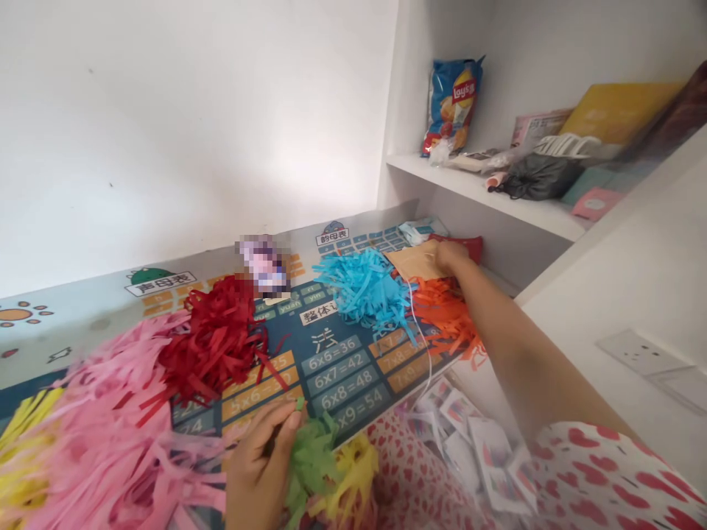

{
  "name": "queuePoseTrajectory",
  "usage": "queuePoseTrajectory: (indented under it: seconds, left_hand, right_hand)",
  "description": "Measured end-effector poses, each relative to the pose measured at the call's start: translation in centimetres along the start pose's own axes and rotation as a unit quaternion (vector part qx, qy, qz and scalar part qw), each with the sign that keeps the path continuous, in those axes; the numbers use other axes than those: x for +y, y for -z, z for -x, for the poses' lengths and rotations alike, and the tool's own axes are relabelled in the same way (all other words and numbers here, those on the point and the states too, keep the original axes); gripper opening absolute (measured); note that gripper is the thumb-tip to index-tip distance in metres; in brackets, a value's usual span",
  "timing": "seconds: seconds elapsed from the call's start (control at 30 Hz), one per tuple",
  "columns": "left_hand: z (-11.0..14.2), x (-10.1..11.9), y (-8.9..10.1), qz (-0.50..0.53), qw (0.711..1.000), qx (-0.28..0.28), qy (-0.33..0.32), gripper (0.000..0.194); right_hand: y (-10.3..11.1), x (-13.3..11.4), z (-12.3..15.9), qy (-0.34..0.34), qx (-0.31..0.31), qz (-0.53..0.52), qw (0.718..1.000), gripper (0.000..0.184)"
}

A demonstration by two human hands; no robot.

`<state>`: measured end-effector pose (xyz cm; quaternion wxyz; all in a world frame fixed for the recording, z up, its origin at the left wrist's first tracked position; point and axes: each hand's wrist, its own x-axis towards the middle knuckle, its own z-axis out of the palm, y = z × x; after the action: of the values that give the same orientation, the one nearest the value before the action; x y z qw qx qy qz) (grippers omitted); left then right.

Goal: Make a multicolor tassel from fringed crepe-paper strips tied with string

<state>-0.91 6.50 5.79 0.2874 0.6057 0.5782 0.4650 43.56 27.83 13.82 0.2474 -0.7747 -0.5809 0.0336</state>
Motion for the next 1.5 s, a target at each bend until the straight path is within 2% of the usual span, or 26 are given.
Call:
queuePoseTrajectory:
  seconds: [0.1,0.17,0.23,0.3,0.37,0.43,0.5,0.6,0.73,0.9,0.97,1.07,1.1,1.17,1.27,1.37,1.43,1.5]
  left_hand:
    - [0.5,0.2,-0.1,0.088,0.992,0.025,0.089,0.031]
    - [0.8,1.0,-0.5,0.191,0.968,0.02,0.163,0.036]
    - [0.9,2.0,-0.9,0.293,0.929,-0.007,0.226,0.041]
    - [1.1,2.8,-1.3,0.366,0.896,-0.015,0.251,0.041]
    - [1.4,3.3,-1.5,0.397,0.883,-0.018,0.251,0.038]
    - [1.8,3.4,-1.5,0.401,0.884,-0.019,0.24,0.037]
    - [2.3,3.5,-1.4,0.397,0.888,-0.014,0.23,0.036]
    - [2.8,3.4,-1.2,0.396,0.891,-0.004,0.22,0.035]
    - [3.3,3.7,-1.1,0.384,0.901,0.001,0.2,0.032]
    - [4.4,4.4,-1.2,0.311,0.938,0.018,0.154,0.028]
    - [4.9,4.7,-1.3,0.288,0.948,0.018,0.132,0.027]
    - [5.8,4.8,-1.2,0.235,0.968,0.01,0.092,0.024]
    - [6.1,4.9,-1.1,0.195,0.978,0.009,0.07,0.024]
    - [6.9,4.9,-0.7,0.076,0.997,0.017,0.005,0.027]
    - [8.1,5.0,-0.2,-0.101,0.988,0.018,-0.118,0.028]
    - [9.5,5.3,-0.4,-0.175,0.965,-0.011,-0.193,0.026]
    - [10.4,5.6,-0.9,-0.186,0.96,-0.019,-0.209,0.026]
    - [11.2,5.9,-1.6,-0.18,0.961,-0.033,-0.209,0.028]
  right_hand:
    - [0.5,-4.2,3.5,0.013,-0.027,-0.051,0.998,0.017]
    - [0.0,-7.9,8.5,0.071,-0.063,-0.13,0.987,0.02]
    - [-0.8,-11.4,14.8,0.156,-0.155,-0.317,0.923,0.014]
    - [-1.4,-14.0,20.8,0.206,-0.253,-0.369,0.87,0.011]
    - [-2.2,-15.8,25.1,0.213,-0.302,-0.395,0.841,0.013]
    - [-3.2,-16.7,27.2,0.192,-0.334,-0.414,0.825,0.015]
    - [-4.1,-17.0,27.7,0.161,-0.347,-0.426,0.82,0.017]
    - [-4.8,-17.0,27.7,0.132,-0.332,-0.429,0.83,0.019]
    - [-4.3,-16.9,28.3,0.124,-0.299,-0.435,0.84,0.018]
    - [-3.6,-17.1,29.7,0.134,-0.278,-0.433,0.847,0.016]
    - [-3.6,-16.9,30.2,0.136,-0.285,-0.449,0.836,0.016]
    - [-3.5,-16.3,30.7,0.117,-0.321,-0.496,0.798,0.022]
    - [-3.4,-16.0,30.8,0.115,-0.334,-0.5,0.791,0.027]
    - [-3.1,-15.3,30.9,0.143,-0.353,-0.472,0.795,0.029]
    - [-2.6,-14.2,31.6,0.227,-0.345,-0.401,0.818,0.012]
    - [-2.4,-13.6,33.2,0.295,-0.279,-0.371,0.835,0.016]
    - [-2.3,-13.2,34.4,0.297,-0.235,-0.398,0.835,0.017]
    - [-1.8,-12.1,34.9,0.238,-0.244,-0.468,0.816,0.02]
